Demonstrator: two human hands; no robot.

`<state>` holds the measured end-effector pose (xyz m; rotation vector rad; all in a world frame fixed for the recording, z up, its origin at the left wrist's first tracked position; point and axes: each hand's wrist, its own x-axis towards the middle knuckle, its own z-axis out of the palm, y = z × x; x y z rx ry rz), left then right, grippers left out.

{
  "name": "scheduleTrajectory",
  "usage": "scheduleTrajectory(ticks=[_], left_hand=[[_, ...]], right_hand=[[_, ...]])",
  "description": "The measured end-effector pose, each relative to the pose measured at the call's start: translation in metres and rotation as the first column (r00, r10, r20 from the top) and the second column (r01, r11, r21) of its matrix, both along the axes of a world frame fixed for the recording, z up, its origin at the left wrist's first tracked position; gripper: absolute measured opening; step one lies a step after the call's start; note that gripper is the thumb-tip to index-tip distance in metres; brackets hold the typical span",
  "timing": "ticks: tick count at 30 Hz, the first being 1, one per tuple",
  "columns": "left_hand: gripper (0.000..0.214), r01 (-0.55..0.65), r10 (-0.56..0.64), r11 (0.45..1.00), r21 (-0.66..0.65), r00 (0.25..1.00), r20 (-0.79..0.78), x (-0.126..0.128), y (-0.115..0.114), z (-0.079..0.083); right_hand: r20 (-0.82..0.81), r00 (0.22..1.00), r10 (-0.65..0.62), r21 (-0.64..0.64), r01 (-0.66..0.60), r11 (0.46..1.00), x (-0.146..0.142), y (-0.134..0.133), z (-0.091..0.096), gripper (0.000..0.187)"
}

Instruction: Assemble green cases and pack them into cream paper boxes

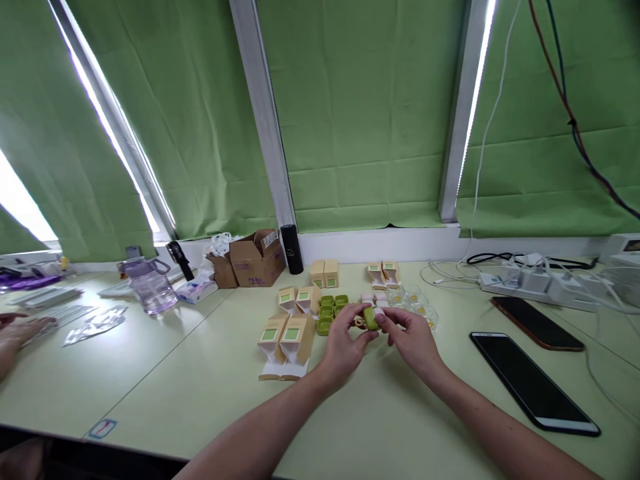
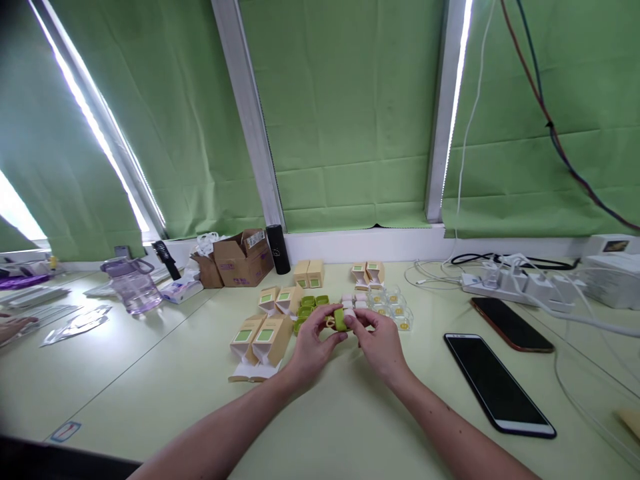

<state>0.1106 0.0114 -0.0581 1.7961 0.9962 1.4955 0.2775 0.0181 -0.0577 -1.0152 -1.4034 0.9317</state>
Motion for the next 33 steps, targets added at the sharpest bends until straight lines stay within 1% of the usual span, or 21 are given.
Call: scheduleTrajectory(ticks=[3,5,7,9,10,13,15,18,21,23,27,33], left_hand=[[0.047,0.069,-0.067,0.996,-0.048,0.996,0.054,0.003,-0.001,-0.002],[0.05,0.161,-0.145,0.981,-0.106,0.979,0.144,0.005,-0.001,-0.004],[0.058,0.254,-0.209,0.955,-0.156,0.944,0.255,0.005,0.001,-0.004],[0.065,0.313,-0.233,0.932,-0.184,0.904,0.358,0.005,0.003,-0.003],[0.065,0.332,-0.232,0.923,-0.193,0.883,0.407,0.004,0.004,-0.002],[0.057,0.4,-0.225,0.889,-0.223,0.805,0.549,0.0,0.007,0.001],[0.051,0.441,-0.219,0.863,-0.245,0.764,0.607,-0.002,0.007,0.002],[0.047,0.483,-0.224,0.831,-0.276,0.745,0.629,-0.002,0.006,0.004],[0.042,0.529,-0.254,0.795,-0.296,0.734,0.63,-0.002,0.003,0.005],[0.039,0.537,-0.265,0.789,-0.298,0.735,0.624,-0.001,0.001,0.006],[0.039,0.507,-0.275,0.81,-0.295,0.773,0.572,-0.001,0.0,0.007],[0.059,0.456,-0.286,0.84,-0.294,0.832,0.475,-0.001,-0.004,0.01]], right_hand=[[0.039,0.999,-0.02,0.026,0.019,0.999,0.002,0.0,-0.001,0.061],[0.085,0.995,-0.042,0.066,0.037,0.997,0.004,-0.001,0.0,0.056],[0.132,0.99,-0.055,0.117,0.039,0.992,0.006,-0.003,0.002,0.053],[0.182,0.981,-0.063,0.18,0.03,0.983,0.009,-0.005,0.003,0.05],[0.211,0.975,-0.073,0.216,0.027,0.976,0.01,-0.005,0.004,0.048],[0.299,0.942,-0.153,0.35,0.041,0.936,0.011,-0.007,0.003,0.036],[0.331,0.916,-0.226,0.454,0.056,0.889,0.01,-0.008,0.0,0.029],[0.367,0.882,-0.294,0.594,0.021,0.804,0.009,-0.007,-0.004,0.038],[0.414,0.846,-0.336,0.671,-0.034,0.741,0.008,-0.006,-0.007,0.039],[0.429,0.825,-0.368,0.697,-0.044,0.716,0.008,-0.004,-0.01,0.036],[0.44,0.794,-0.419,0.733,-0.048,0.678,0.008,-0.001,-0.013,0.034],[0.453,0.776,-0.44,0.757,-0.074,0.649,0.008,0.001,-0.017,0.04]])
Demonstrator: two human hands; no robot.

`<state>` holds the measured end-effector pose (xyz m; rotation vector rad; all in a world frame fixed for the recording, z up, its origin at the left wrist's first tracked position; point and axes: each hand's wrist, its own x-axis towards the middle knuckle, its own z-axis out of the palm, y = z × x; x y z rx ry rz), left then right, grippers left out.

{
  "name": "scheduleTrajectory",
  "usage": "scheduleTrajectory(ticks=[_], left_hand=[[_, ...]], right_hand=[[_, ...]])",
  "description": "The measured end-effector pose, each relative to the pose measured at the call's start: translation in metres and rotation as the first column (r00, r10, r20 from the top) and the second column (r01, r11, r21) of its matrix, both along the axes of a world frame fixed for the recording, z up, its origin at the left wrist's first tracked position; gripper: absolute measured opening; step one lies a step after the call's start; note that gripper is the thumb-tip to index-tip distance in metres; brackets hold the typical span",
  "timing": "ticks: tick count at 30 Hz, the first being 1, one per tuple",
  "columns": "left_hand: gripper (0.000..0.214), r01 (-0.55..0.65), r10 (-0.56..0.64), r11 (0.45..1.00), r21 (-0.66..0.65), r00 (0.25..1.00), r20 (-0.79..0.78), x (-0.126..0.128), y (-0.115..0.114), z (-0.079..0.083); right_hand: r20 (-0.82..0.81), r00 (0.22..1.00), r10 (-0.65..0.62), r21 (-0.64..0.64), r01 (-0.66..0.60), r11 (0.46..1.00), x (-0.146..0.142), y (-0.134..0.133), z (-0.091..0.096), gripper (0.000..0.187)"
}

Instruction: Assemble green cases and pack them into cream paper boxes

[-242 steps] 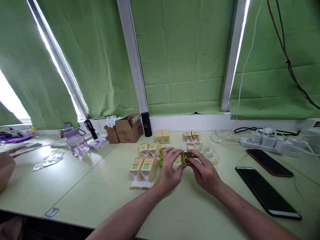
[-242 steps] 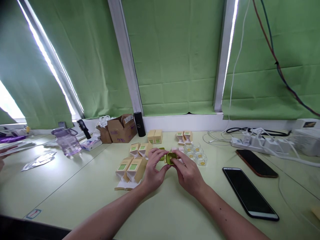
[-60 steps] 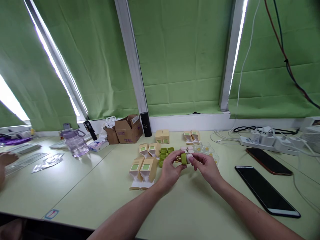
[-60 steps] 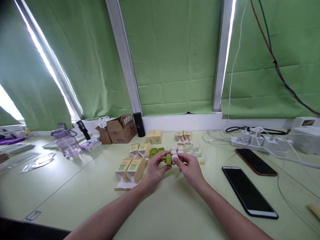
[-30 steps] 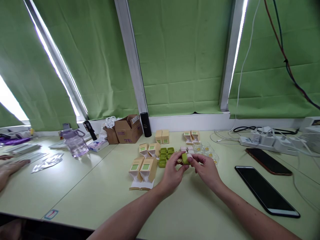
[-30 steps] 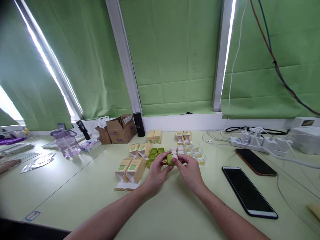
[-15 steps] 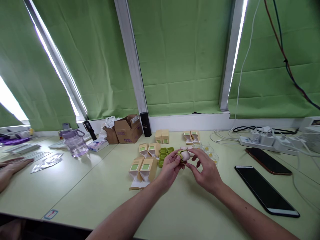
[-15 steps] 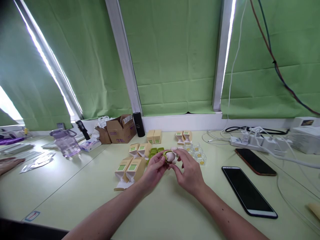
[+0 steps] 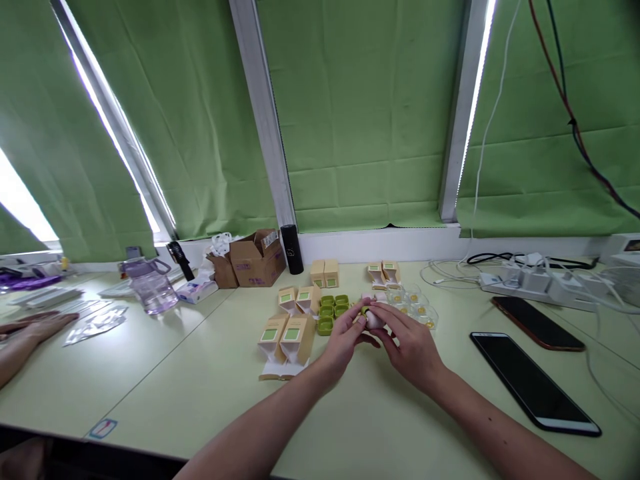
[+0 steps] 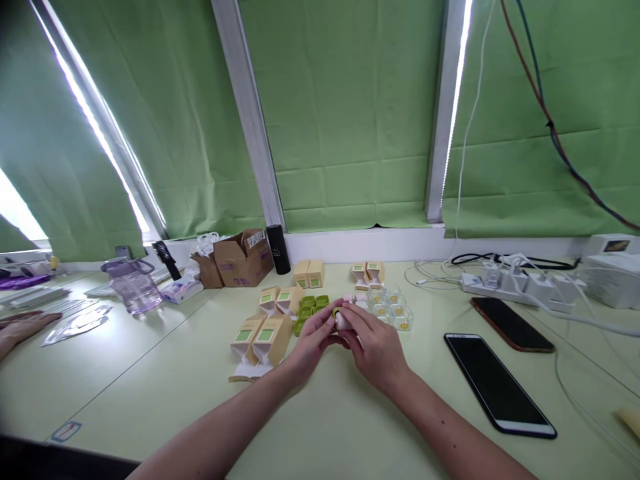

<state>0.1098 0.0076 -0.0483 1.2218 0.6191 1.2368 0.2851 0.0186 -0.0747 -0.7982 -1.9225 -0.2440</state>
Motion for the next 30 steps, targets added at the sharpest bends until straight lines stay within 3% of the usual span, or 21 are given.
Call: scheduleTrajectory(ticks=[6,12,18,30], left_hand=[[0.07,0.018,-0.016,0.999,0.036,0.998,-0.063,0.001,-0.002,-0.003],[0.071,-0.043,0.05,0.996,0.083,0.995,-0.085,0.003,0.003,-0.011],[0.065,-0.137,0.148,0.979,0.15,0.987,-0.064,0.007,0.005,-0.015],[0.05,-0.2,0.212,0.952,0.233,0.977,-0.025,0.019,0.0,-0.015]], right_hand=[[0.02,1.0,-0.019,0.025,0.019,1.0,0.0,-0.001,-0.001,0.041],[0.076,0.996,-0.048,0.043,0.045,0.998,-0.001,-0.002,0.001,0.039],[0.103,0.993,-0.054,0.097,0.044,0.994,-0.004,-0.002,0.002,0.045],[0.141,0.988,-0.061,0.136,0.042,0.99,-0.006,-0.001,0.004,0.051]])
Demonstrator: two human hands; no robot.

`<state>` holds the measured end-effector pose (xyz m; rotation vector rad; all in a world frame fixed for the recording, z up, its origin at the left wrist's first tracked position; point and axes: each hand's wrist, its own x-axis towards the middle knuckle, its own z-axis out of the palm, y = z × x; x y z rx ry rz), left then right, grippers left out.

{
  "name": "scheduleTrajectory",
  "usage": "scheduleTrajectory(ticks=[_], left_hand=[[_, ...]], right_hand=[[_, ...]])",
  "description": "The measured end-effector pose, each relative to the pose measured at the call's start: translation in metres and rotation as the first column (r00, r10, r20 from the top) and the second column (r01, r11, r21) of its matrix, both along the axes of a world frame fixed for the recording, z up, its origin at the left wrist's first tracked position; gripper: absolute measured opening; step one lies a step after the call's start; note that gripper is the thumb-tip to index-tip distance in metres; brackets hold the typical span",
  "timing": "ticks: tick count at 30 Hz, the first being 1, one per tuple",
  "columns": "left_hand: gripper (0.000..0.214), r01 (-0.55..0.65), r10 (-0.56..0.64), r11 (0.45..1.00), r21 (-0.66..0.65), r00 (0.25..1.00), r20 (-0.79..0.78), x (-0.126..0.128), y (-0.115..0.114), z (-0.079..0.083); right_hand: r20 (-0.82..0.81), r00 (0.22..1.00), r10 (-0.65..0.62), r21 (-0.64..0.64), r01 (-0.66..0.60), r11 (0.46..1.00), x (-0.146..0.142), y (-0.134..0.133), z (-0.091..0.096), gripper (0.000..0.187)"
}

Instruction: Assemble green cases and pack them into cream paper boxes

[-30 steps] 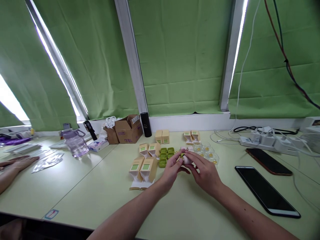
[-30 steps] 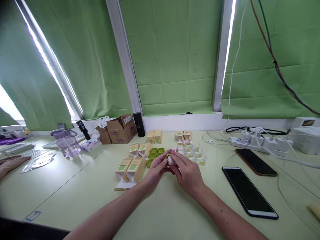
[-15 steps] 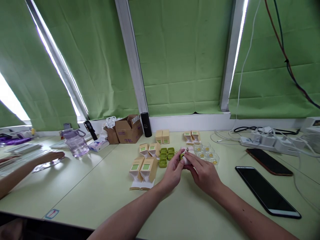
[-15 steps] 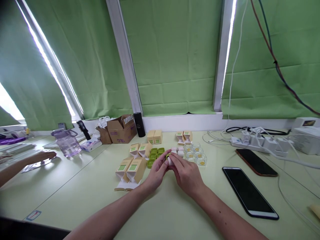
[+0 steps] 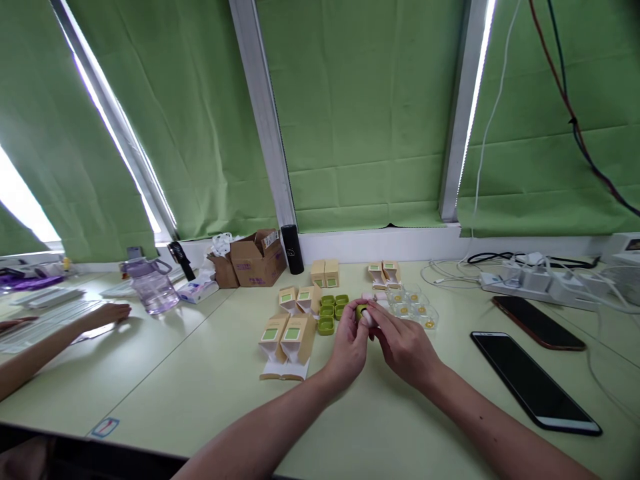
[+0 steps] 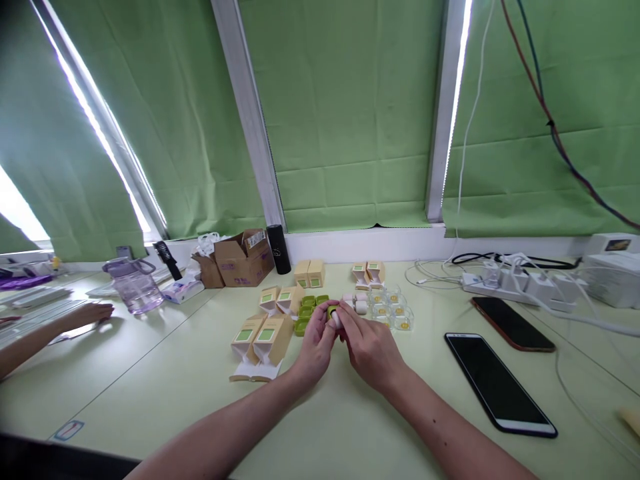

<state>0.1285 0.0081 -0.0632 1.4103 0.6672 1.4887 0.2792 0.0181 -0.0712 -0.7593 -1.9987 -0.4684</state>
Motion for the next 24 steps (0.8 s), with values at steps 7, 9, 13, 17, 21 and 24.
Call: scheduleTrajectory(ticks=[7,9,13,17,21,24], left_hand=[[0.05,-0.069,0.071,0.997,0.028,0.995,-0.077,0.0015,-0.0017,-0.0002],[0.05,-0.09,0.093,0.995,0.037,0.991,-0.096,0.0008,-0.0025,-0.0002],[0.051,-0.046,0.045,0.999,-0.01,0.996,-0.08,-0.0032,-0.0039,0.0001],[0.06,0.083,-0.084,0.992,-0.09,0.996,-0.004,-0.006,-0.0031,-0.0012],[0.069,0.117,-0.115,0.992,-0.054,0.993,0.023,-0.0043,0.0001,-0.0035],[0.062,0.064,-0.065,0.997,-0.051,0.998,-0.02,-0.0036,0.0015,-0.0034]], right_hand=[[0.014,1.0,0.003,0.038,-0.004,0.999,-0.0003,0.0002,0.0001,0.052],[0.007,1.0,0.019,0.048,-0.02,0.999,-0.0002,0.0,0.0016,0.052],[-0.028,0.999,0.044,0.024,-0.044,0.999,0.0005,0.0006,0.0032,0.049],[-0.055,0.997,0.049,0.012,-0.049,0.999,0.0011,0.0016,0.0003,0.047],[-0.069,0.995,0.068,0.015,-0.067,0.998,0.0008,0.0021,-0.0024,0.047],[-0.088,0.993,0.084,0.015,-0.083,0.996,0.0003,0.0018,-0.0018,0.044]])
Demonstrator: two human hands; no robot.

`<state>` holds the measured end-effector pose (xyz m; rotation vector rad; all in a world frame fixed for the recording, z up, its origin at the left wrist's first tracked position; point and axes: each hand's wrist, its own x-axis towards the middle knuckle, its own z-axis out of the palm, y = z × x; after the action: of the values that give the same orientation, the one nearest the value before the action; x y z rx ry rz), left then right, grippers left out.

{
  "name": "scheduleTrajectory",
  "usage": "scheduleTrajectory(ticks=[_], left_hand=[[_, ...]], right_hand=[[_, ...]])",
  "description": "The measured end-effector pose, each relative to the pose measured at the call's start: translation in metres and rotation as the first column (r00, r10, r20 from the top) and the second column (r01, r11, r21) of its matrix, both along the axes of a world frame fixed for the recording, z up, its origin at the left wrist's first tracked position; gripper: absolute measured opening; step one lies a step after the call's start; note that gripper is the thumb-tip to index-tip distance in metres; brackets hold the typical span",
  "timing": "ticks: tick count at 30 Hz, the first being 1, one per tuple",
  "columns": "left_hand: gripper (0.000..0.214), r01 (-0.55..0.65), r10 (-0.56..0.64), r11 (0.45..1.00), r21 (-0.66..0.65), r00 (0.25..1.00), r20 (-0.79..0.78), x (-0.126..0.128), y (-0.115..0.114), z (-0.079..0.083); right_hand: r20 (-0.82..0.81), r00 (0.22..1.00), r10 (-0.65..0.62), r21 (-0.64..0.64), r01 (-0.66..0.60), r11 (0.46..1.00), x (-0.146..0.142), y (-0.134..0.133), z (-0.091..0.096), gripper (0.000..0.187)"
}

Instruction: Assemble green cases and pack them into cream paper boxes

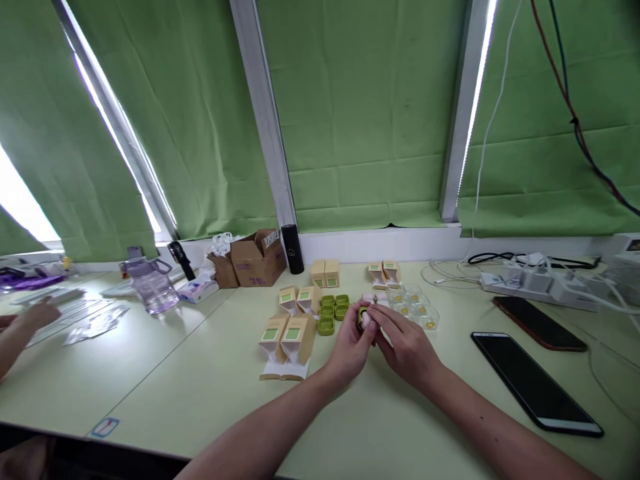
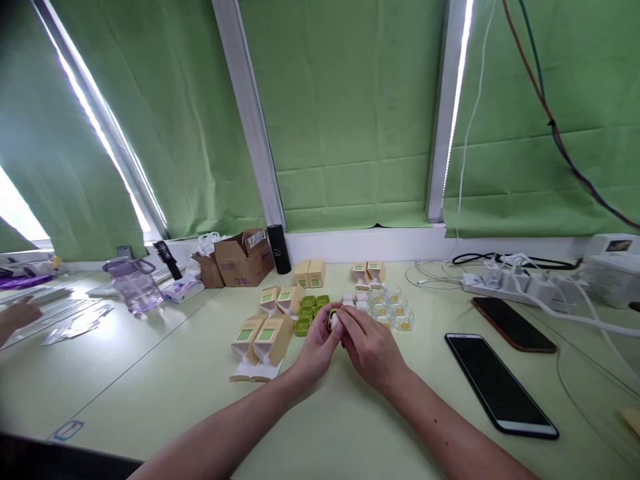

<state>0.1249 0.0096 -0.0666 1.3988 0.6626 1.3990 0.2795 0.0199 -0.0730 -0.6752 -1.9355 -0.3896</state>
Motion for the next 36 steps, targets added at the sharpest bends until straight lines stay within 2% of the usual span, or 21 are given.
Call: scheduleTrajectory(ticks=[12,25,28,31,36], left_hand=[[0.06,-0.046,0.047,0.999,0.02,0.998,-0.041,-0.0002,0.0,-0.0007],[0.054,-0.085,0.089,0.994,0.067,0.994,-0.063,0.0014,-0.002,0.0012],[0.056,-0.075,0.078,0.995,0.069,0.996,-0.036,0.0013,-0.0026,0.0018],[0.062,-0.026,0.026,1.0,0.011,1.0,-0.007,-0.0001,-0.0012,-0.0001],[0.07,0.004,-0.004,1.0,-0.019,0.999,0.043,-0.0034,0.003,-0.0049]], right_hand=[[0.01,0.999,-0.034,0.041,0.034,0.999,-0.0026,-0.0007,0.0017,0.04],[0.005,1.0,-0.026,0.01,0.026,1.0,-0.0027,0.0002,-0.0002,0.043],[-0.024,1.0,0.015,-0.039,-0.016,0.999,-0.0028,-0.0007,-0.0004,0.048],[-0.056,0.997,0.058,-0.148,-0.066,0.987,-0.0031,-0.0018,-0.001,0.053],[-0.129,0.988,0.086,-0.263,-0.118,0.958,-0.0032,0.0004,-0.0046,0.049]])
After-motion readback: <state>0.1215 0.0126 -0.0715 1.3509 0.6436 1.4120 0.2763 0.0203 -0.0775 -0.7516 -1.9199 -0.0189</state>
